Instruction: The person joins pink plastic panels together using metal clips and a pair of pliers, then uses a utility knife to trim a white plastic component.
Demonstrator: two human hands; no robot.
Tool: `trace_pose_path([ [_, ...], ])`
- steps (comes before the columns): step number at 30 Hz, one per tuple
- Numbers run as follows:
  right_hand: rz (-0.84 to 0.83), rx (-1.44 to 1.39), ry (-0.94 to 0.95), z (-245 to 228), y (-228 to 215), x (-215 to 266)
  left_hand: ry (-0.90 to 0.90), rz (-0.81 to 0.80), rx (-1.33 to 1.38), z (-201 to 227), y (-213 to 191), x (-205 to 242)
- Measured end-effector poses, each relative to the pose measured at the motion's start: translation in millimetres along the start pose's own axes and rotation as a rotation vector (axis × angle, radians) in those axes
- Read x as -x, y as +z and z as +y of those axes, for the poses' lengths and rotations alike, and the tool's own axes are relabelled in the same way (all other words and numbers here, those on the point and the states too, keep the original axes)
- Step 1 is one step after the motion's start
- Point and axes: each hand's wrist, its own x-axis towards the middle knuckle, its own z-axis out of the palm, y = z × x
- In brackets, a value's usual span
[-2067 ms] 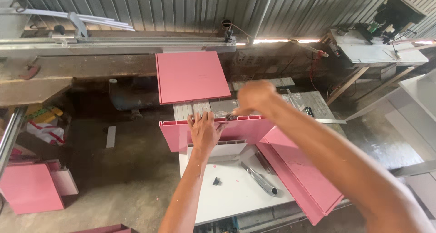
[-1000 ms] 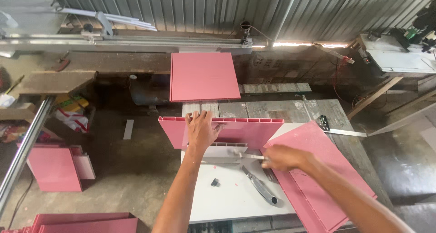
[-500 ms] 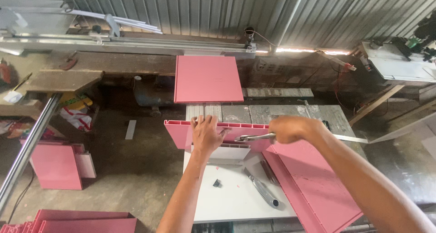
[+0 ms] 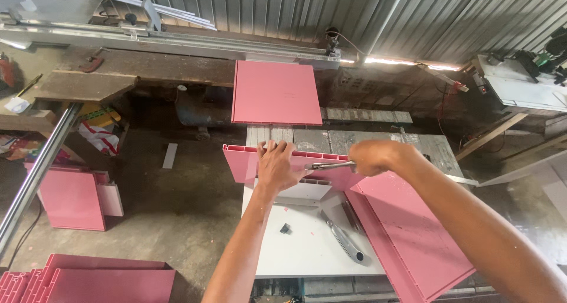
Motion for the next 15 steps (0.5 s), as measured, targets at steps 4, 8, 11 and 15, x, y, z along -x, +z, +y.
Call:
trace_pose_path([
  [4,0.008,0.171,-0.02,-1,8,1,0.003,-0.088,0.018,-25,33,-8],
  [8,-0.028,0.121,-0.006,3,-7,10,0.041,-0.117,0.137,-9,-8,-2],
  [11,-0.078,0.067,-0.012,-15,-14,25,0.053,-0.091,0.16,-1,-24,3],
  [15,-0.093,0.108,-0.037,-21,-15,18,0.054,-0.03,0.066,-15,15,-3],
])
